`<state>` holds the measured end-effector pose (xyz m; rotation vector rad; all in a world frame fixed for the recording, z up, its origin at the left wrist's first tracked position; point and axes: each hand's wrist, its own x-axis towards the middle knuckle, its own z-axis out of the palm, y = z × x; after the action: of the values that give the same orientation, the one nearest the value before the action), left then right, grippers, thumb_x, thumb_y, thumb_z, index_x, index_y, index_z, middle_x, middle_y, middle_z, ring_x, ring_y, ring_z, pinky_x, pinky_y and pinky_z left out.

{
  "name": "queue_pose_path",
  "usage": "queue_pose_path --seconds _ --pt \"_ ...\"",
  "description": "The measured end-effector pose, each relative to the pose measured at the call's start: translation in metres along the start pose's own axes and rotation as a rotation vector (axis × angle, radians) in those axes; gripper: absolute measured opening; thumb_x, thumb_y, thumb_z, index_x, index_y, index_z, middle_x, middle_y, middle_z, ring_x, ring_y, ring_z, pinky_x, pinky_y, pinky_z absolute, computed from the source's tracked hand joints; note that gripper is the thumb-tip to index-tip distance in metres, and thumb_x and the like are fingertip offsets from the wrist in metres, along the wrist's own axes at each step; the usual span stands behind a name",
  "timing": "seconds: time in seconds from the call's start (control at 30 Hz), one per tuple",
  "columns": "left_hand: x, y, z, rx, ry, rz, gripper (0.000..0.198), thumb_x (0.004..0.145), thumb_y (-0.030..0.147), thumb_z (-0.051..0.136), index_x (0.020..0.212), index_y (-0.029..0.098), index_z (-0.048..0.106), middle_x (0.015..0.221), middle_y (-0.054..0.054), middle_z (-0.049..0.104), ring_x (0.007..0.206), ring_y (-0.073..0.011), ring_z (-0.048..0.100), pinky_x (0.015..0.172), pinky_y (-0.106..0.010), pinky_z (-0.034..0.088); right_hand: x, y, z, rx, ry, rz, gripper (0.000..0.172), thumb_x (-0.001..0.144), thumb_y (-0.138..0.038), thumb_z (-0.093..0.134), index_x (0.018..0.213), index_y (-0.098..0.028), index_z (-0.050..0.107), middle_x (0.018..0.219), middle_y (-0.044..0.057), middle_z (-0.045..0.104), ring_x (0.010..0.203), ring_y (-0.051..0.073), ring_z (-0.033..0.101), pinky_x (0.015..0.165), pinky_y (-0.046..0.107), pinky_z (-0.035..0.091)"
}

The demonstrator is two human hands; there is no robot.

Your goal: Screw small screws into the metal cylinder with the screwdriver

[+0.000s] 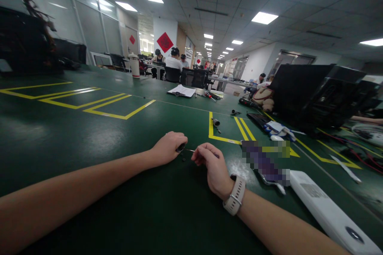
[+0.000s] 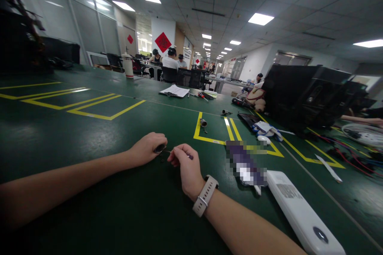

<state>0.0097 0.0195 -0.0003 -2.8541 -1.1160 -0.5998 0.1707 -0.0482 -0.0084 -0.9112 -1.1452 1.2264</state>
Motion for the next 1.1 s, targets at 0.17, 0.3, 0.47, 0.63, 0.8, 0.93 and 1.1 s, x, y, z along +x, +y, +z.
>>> queue_pose_path --seconds 0.17,0.3,0.47,0.63,0.8,0.93,1.1 --pt "0.0 -0.001 0.001 0.016 -0.006 0.006 0.013 0.07 0.004 0.046 0.069 0.017 0.049 0.07 -0.002 0.054 0.067 -0.0168 0.051 0.064 -0.028 0.037 0.0 0.001 0.0 0.001 0.036 -0.024 0.018 0.074 -0.022 0.052 0.056 -0.018 0.056 0.053 -0.001 0.055 0.053 0.012 0.047 0.054 0.026 0.035" --pt "-0.001 -0.002 0.002 0.007 0.008 0.002 0.013 0.073 0.005 0.044 0.069 0.017 0.048 0.069 -0.001 0.053 0.066 -0.0163 0.05 0.064 -0.028 0.037 0.0 0.0 -0.001 -0.008 0.04 -0.03 0.019 0.074 -0.022 0.052 0.055 -0.018 0.055 0.053 -0.002 0.055 0.052 0.012 0.046 0.053 0.026 0.034" --pt "0.0 -0.001 0.002 0.014 -0.007 -0.003 0.013 0.072 0.005 0.044 0.07 0.017 0.049 0.07 -0.002 0.054 0.067 -0.0167 0.051 0.064 -0.029 0.037 0.0 0.001 -0.002 -0.021 0.056 -0.033 0.019 0.074 -0.021 0.052 0.055 -0.018 0.055 0.052 -0.002 0.053 0.052 0.012 0.046 0.053 0.026 0.034" --pt "0.001 0.001 0.0 0.016 -0.016 -0.03 0.011 0.073 0.007 0.045 0.071 0.017 0.05 0.072 -0.002 0.056 0.067 -0.0167 0.052 0.064 -0.028 0.037 0.002 0.004 -0.003 -0.033 0.087 -0.044 0.018 0.074 -0.023 0.052 0.057 -0.018 0.054 0.053 -0.002 0.052 0.053 0.012 0.046 0.052 0.025 0.035" --pt "0.001 0.001 0.0 0.03 0.027 -0.164 0.008 0.076 0.015 0.046 0.07 0.018 0.051 0.07 -0.002 0.055 0.065 -0.0171 0.052 0.06 -0.028 0.036 0.001 0.004 -0.002 -0.044 0.106 -0.053 0.018 0.075 -0.026 0.052 0.059 -0.017 0.054 0.056 -0.002 0.053 0.054 0.011 0.046 0.053 0.023 0.035" --pt "0.002 -0.004 0.002 -0.023 0.101 -0.304 0.006 0.076 0.024 0.051 0.075 0.018 0.051 0.073 -0.002 0.056 0.068 -0.0184 0.053 0.058 -0.028 0.037 0.002 0.004 -0.002 -0.069 0.127 -0.033 0.016 0.076 -0.029 0.054 0.065 -0.017 0.057 0.062 -0.002 0.056 0.057 0.011 0.048 0.054 0.023 0.037" --pt "0.006 -0.014 0.005 -0.094 0.139 -0.449 0.015 0.071 0.025 0.056 0.082 0.017 0.051 0.082 -0.004 0.057 0.076 -0.0198 0.055 0.065 -0.029 0.042 0.005 0.004 -0.003 -0.126 0.107 0.024 0.02 0.076 -0.032 0.057 0.088 -0.018 0.062 0.083 0.003 0.064 0.078 0.016 0.058 0.069 0.028 0.044"
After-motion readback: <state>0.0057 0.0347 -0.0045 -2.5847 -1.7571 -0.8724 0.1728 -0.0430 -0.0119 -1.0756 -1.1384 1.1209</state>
